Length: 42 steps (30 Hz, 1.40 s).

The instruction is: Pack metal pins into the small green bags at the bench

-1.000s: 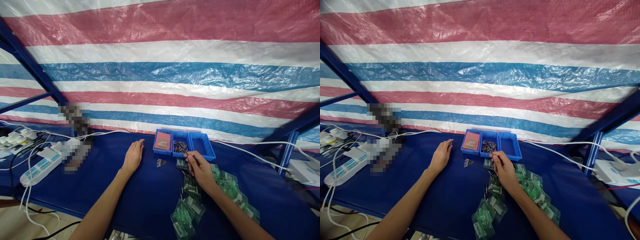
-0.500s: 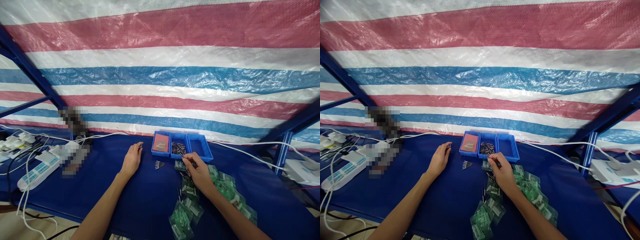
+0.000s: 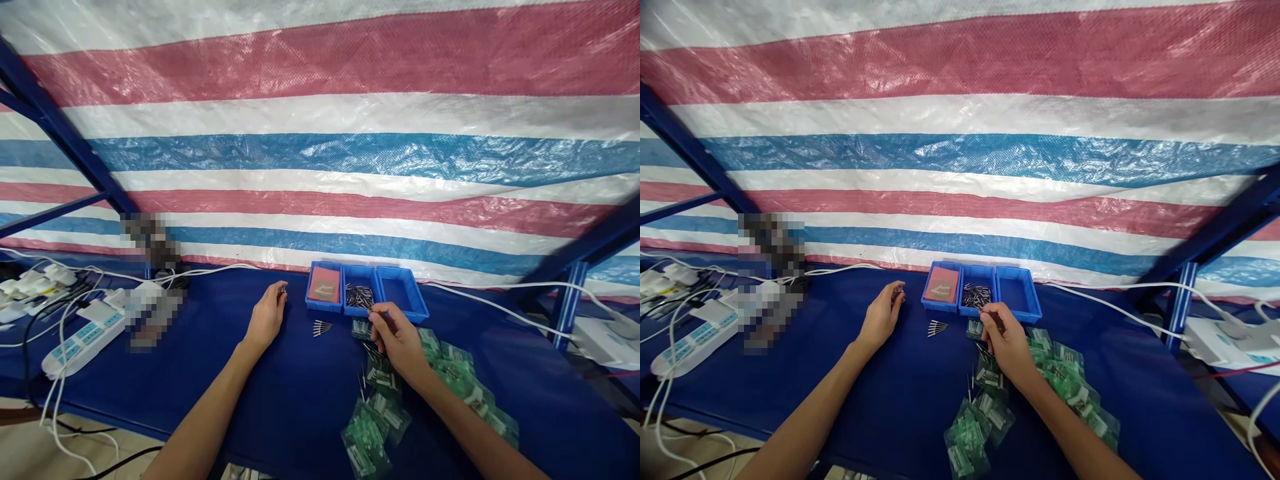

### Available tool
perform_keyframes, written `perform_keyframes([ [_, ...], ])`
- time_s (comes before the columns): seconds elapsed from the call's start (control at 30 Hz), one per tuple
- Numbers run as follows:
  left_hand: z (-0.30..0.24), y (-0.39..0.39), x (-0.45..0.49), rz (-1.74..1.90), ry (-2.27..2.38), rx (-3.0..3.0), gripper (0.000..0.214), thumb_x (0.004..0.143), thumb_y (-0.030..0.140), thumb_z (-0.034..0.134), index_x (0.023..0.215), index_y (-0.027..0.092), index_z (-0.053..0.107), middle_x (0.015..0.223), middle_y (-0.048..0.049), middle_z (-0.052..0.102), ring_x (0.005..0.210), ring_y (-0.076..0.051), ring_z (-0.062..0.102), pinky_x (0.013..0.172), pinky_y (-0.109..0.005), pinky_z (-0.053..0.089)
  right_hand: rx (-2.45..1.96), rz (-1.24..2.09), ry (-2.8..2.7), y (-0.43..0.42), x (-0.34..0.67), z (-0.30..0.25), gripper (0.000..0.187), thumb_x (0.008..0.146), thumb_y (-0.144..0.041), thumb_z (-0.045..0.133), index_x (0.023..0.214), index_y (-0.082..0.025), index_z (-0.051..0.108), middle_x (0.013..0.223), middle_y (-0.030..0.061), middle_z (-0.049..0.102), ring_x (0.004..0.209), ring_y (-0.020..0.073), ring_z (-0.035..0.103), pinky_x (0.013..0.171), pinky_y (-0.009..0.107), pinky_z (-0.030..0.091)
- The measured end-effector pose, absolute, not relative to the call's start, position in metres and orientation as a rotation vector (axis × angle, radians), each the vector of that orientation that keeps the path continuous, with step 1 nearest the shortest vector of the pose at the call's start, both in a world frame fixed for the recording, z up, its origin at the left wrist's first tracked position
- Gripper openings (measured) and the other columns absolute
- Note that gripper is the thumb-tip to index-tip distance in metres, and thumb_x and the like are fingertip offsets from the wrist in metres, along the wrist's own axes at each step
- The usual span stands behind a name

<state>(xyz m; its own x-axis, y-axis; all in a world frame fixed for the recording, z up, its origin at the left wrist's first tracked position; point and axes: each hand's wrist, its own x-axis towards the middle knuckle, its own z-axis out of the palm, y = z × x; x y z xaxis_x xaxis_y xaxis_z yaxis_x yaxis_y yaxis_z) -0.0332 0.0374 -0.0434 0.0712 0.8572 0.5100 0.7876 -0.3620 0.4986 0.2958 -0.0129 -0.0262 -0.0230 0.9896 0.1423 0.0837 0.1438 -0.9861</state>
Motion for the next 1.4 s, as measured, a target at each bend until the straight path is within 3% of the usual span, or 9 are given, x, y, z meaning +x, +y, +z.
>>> perform_keyframes([
  [0.23, -0.041, 0.037, -0.032, 1.177, 1.684, 2.266, 0.029, 0.111, 0.026, 0.047, 0.138, 0.022, 0.056, 0.119, -0.0103, 0.073, 0.109, -0.024, 0.075, 0.096, -0.039, 0.062, -1.124, 0.947, -1.388, -0.015, 0.294, -0.021, 0.033, 0.097, -0.058, 0.071, 0.101, -0.026, 0.063, 0.085, 0.0022, 0.058, 0.059, 0.0163, 0.055, 0.041, 0.027, 0.046],
  [0.47, -0.041, 0.037, -0.031, 1.171, 1.609, 2.31, 0.027, 0.112, 0.028, 0.045, 0.135, 0.024, 0.06, 0.12, -0.0083, 0.072, 0.106, -0.022, 0.075, 0.094, -0.037, 0.062, -1.103, 1.059, -1.417, -0.016, 0.291, -0.018, 0.035, 0.092, -0.059, 0.076, 0.092, -0.025, 0.065, 0.072, -0.0026, 0.052, 0.047, 0.0119, 0.044, 0.04, 0.027, 0.039],
  [0.63, -0.043, 0.038, -0.031, 1.181, 1.577, 2.305, 0.026, 0.111, 0.03, 0.048, 0.133, 0.025, 0.063, 0.118, -0.0071, 0.073, 0.103, -0.022, 0.075, 0.092, -0.036, 0.062, -1.098, 1.15, -1.366, -0.017, 0.291, -0.017, 0.038, 0.094, -0.061, 0.074, 0.099, -0.024, 0.067, 0.063, -0.0039, 0.053, 0.044, 0.0115, 0.044, 0.039, 0.025, 0.04],
  [0.8, -0.042, 0.037, -0.03, 1.186, 1.575, 2.294, 0.027, 0.111, 0.033, 0.05, 0.131, 0.025, 0.065, 0.114, -0.0068, 0.075, 0.098, -0.022, 0.075, 0.089, -0.035, 0.063, -1.077, 1.248, -1.271, -0.018, 0.29, -0.013, 0.047, 0.091, -0.067, 0.074, 0.101, -0.021, 0.072, 0.089, 0.0049, 0.069, 0.048, 0.0097, 0.048, 0.035, 0.024, 0.041],
  [1.0, -0.041, 0.036, -0.03, 1.206, 1.609, 2.275, 0.027, 0.11, 0.033, 0.05, 0.132, 0.026, 0.065, 0.116, -0.0067, 0.075, 0.1, -0.022, 0.076, 0.09, -0.036, 0.063, -1.024, 1.369, -1.161, -0.017, 0.29, -0.014, 0.045, 0.091, -0.064, 0.076, 0.105, -0.021, 0.073, 0.087, 0.0021, 0.062, 0.052, 0.0089, 0.047, 0.035, 0.02, 0.038],
  [1.17, -0.039, 0.035, -0.03, 1.217, 1.609, 2.258, 0.028, 0.111, 0.033, 0.049, 0.134, 0.026, 0.063, 0.118, -0.007, 0.074, 0.103, -0.022, 0.075, 0.093, -0.037, 0.062, -1.054, 1.28, -1.188, -0.015, 0.29, -0.015, 0.046, 0.089, -0.065, 0.076, 0.105, -0.022, 0.068, 0.089, 0.0021, 0.065, 0.047, 0.008, 0.046, 0.034, 0.021, 0.038],
  [1.33, -0.038, 0.035, -0.028, 1.246, 1.604, 2.214, 0.028, 0.11, 0.034, 0.051, 0.133, 0.024, 0.064, 0.114, -0.0072, 0.075, 0.099, -0.022, 0.076, 0.092, -0.038, 0.063, -1.141, 1.12, -1.307, -0.017, 0.29, -0.02, 0.04, 0.096, -0.062, 0.07, 0.105, -0.024, 0.064, 0.064, -0.0043, 0.054, 0.045, 0.0111, 0.044, 0.039, 0.024, 0.039],
  [1.4, -0.038, 0.036, -0.027, 1.254, 1.59, 2.202, 0.028, 0.11, 0.035, 0.053, 0.133, 0.024, 0.064, 0.113, -0.007, 0.075, 0.097, -0.022, 0.076, 0.091, -0.038, 0.064, -1.167, 1.076, -1.347, -0.019, 0.291, -0.023, 0.036, 0.099, -0.059, 0.068, 0.106, -0.025, 0.064, 0.067, -0.0034, 0.054, 0.048, 0.0125, 0.047, 0.041, 0.025, 0.04],
])
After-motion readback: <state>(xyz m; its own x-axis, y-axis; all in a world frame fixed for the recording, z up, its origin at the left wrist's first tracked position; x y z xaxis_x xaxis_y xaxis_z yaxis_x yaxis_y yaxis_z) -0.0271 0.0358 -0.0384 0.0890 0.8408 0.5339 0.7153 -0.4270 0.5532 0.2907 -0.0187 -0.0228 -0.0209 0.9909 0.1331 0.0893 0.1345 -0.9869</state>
